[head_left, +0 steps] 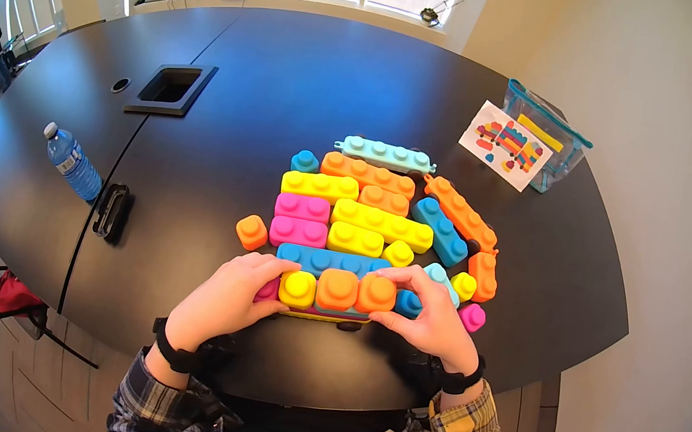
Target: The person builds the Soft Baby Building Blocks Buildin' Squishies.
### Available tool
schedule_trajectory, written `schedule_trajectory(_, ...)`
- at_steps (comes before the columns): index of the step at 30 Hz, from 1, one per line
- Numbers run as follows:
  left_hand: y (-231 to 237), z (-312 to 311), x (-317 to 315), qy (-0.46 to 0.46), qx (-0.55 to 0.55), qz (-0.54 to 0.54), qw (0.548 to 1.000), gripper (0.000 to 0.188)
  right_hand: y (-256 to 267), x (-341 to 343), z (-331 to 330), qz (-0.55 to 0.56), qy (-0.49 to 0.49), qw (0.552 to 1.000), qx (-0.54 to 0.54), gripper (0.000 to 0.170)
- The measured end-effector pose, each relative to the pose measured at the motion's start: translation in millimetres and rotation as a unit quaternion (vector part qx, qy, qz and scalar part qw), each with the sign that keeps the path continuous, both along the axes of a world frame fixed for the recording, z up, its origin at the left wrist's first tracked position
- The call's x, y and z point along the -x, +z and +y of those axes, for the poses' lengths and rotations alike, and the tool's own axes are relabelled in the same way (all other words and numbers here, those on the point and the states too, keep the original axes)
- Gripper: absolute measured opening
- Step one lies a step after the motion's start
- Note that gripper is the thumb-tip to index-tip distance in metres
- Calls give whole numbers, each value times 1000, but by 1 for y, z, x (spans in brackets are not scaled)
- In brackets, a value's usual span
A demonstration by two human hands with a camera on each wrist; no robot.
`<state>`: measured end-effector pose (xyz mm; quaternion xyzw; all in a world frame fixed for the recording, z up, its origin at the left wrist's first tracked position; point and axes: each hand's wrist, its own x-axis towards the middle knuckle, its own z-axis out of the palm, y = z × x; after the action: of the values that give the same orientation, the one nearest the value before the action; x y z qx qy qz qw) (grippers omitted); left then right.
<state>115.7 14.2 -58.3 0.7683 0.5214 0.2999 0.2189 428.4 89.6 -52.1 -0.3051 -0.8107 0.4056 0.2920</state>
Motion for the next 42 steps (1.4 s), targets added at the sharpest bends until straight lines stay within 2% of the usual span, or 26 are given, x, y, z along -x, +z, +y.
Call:
schedule_trajectory(4, -8, 7, 0, -16, 27, 33, 999, 57, -3, 3, -1, 4, -8, 1000, 13, 60)
schedule_trajectory(6, -13, 10, -1, -22, 37, 45, 998, 57, -3, 2, -1, -70, -4, 997, 37, 63)
schedule_trajectory(7, -16, 11, -2, -17, 37, 75, 996, 57, -6, 1, 0, -71, -3, 997, 36, 63)
schedule_trajectory(9, -15, 10, -7, -12, 37, 106, 994, 56, -14, 0, 3, -119, -1, 993, 7, 60)
schedule_trajectory(12, -11, 6, -16, 29, 73, 130, 988, 59, -9, 2, 3, -134, 7, 991, -7, 55)
schedule_trajectory(16, -7, 2, -16, 36, 54, 153, 986, 61, -3, 5, 1, -142, 15, 990, 5, 55)
schedule_trajectory(19, -10, -1, -10, 36, 4, 131, 991, 60, 7, 9, 1, -142, 25, 989, 9, 54)
schedule_trajectory(22, 11, -8, 1, 93, -37, 54, 994, 54, 23, 23, 3, -88, 18, 996, -12, 59)
schedule_trajectory(24, 27, -6, 15, 137, -71, 36, 987, 55, 35, 36, 6, -22, -13, 995, -95, 63)
schedule_trajectory(27, 41, 10, 52, 217, -121, -2, 969, 53, 43, 46, 16, 0, -40, 989, -143, 66)
schedule_trajectory(32, 24, 47, 115, 245, -64, 16, 967, 50, 43, 46, 27, -8, -31, 986, -165, 54)
schedule_trajectory(34, 6, 57, 128, 247, -58, 35, 967, 50, 40, 44, 27, -27, -7, 992, -124, 46)
schedule_trajectory(36, -5, 65, 135, 264, -11, 57, 963, 55, 34, 41, 30, -35, 5, 990, -137, 44)
schedule_trajectory(42, -21, 76, 137, 260, 8, 65, 963, 55, 39, 33, 37, -57, -9, 990, -130, 39)
